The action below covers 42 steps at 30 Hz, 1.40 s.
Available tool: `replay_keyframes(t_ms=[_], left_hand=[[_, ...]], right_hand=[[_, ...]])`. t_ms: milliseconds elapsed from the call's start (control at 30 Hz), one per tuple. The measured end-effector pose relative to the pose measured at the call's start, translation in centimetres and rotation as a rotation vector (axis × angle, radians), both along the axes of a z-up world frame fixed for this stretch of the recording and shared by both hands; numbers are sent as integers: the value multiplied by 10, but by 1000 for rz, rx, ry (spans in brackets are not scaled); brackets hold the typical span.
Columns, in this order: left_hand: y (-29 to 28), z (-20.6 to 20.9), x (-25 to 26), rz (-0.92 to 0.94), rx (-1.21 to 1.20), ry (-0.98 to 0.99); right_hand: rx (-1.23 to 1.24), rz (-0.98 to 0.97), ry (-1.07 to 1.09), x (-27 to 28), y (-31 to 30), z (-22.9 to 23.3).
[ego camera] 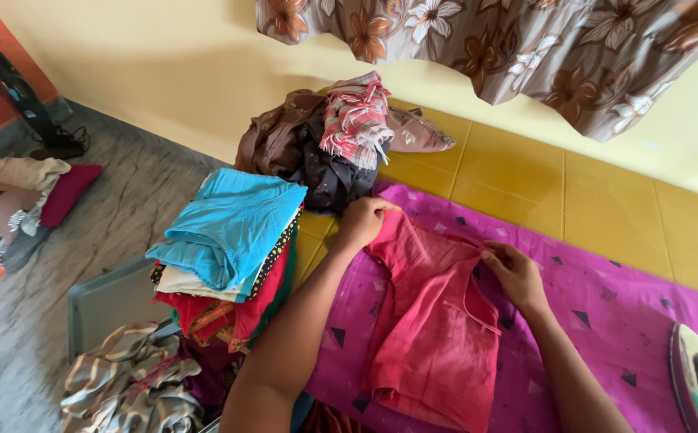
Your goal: The person irons a red short-sleeved top on a table covered with a pink cloth. They repeatedly smooth the fabric with their hands and pass a hot iron over the sleeves, shoulders, and body of the garment to remove wrinkles.
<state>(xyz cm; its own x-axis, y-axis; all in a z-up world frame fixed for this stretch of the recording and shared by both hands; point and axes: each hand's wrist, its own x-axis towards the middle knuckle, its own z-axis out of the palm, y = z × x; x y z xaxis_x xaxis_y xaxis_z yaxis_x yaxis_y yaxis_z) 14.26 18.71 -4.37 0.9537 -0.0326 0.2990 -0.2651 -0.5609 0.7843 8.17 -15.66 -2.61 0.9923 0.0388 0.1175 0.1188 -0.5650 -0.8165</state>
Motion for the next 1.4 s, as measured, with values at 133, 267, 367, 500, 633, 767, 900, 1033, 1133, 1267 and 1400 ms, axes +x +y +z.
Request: replay_keyframes(t_ms=[133,267,367,500,633,767,900,1033,1133,1267,1400], left_hand=[[6,11,-13,-75,-8,-181],[16,16,-17,-181,105,-131],[21,16,-16,-208,159,-123],[23,19,-19,-117,240,-96],[13,27,-25,56,277,-33],[-4,32,-31,237,377,105],[-12,31,-28,199,399,53],[-9,12,-22,106,516,-64],[-2,1,-15,54,546,-318],[2,23,-13,-60,211,-191],[8,100,-54,-515,-557,-155]], right_hand=[[-165,49,-330,-15,15,-1],[-187,31,-391,-18,16,-1],[-117,8,-313,-14,12,-6],[-127,-82,-293,-6,16,-5],[-160,-118,-284,-3,23,9],[-463,-81,-476,-7,30,6],[-218,-46,-288,-1,24,-12],[199,34,-239,1,22,-33],[511,115,-320,-2,32,-33],[583,102,-567,-26,35,7],[551,-3,-669,-80,19,86]])
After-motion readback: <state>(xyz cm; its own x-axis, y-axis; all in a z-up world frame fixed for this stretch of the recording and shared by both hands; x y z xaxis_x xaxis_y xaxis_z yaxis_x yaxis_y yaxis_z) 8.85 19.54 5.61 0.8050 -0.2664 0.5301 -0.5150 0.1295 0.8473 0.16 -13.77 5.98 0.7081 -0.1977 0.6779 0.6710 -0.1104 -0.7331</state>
